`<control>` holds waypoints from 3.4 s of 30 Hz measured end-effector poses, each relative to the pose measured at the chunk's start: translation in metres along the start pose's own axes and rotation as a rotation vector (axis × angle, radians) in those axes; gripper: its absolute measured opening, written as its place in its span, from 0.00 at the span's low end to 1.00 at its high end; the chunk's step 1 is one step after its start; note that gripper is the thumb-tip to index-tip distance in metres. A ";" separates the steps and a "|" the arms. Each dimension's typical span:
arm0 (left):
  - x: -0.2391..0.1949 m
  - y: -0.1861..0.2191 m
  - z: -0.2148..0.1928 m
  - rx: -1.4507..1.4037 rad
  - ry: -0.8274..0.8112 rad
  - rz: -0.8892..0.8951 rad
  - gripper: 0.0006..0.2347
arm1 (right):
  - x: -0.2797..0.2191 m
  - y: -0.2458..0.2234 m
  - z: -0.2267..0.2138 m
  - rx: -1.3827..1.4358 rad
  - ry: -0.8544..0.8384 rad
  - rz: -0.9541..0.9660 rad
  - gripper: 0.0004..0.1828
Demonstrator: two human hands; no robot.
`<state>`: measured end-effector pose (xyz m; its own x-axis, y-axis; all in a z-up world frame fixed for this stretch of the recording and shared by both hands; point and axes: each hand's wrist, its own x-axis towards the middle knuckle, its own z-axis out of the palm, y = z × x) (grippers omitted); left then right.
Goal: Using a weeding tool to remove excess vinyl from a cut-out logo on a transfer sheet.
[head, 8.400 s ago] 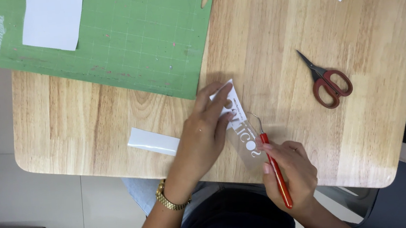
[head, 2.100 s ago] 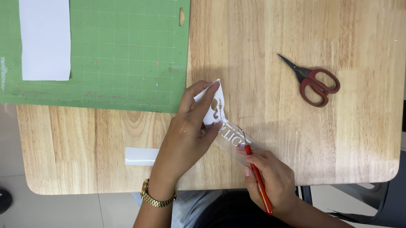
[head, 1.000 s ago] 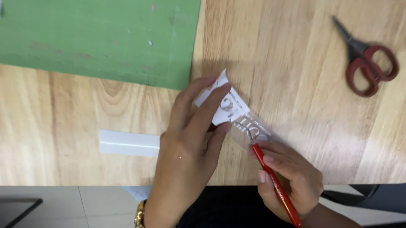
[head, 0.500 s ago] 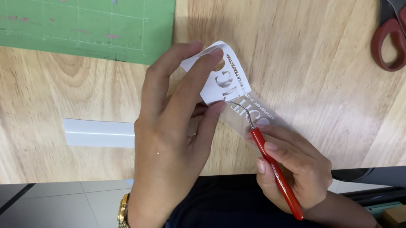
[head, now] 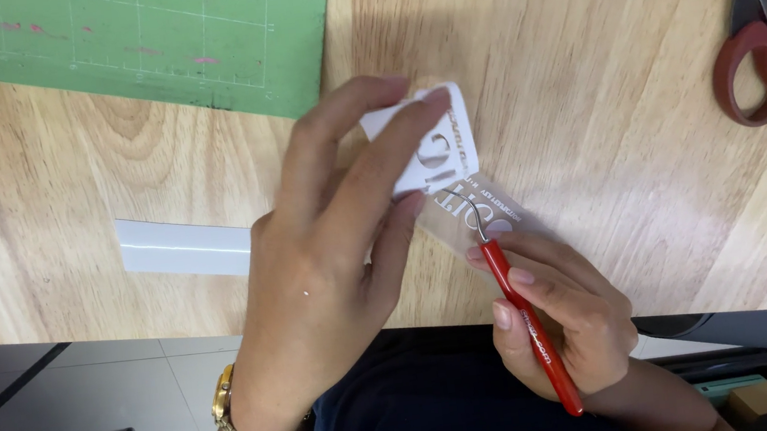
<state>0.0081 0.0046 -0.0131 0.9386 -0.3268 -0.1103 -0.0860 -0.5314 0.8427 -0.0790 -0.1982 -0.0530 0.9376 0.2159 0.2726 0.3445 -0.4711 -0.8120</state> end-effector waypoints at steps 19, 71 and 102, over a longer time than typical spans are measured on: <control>-0.043 -0.012 0.049 0.315 0.308 0.451 0.13 | -0.010 0.003 0.003 0.130 0.245 0.027 0.08; -0.040 -0.012 0.040 0.310 0.398 0.306 0.04 | 0.001 -0.020 -0.007 -0.095 0.072 0.248 0.07; -0.040 -0.020 0.031 0.369 0.361 0.371 0.06 | 0.000 -0.022 0.001 -0.165 0.049 0.206 0.09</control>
<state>-0.0385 0.0036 -0.0417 0.8721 -0.2911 0.3932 -0.4763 -0.6887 0.5466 -0.0862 -0.1871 -0.0353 0.9885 0.0615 0.1384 0.1457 -0.6350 -0.7586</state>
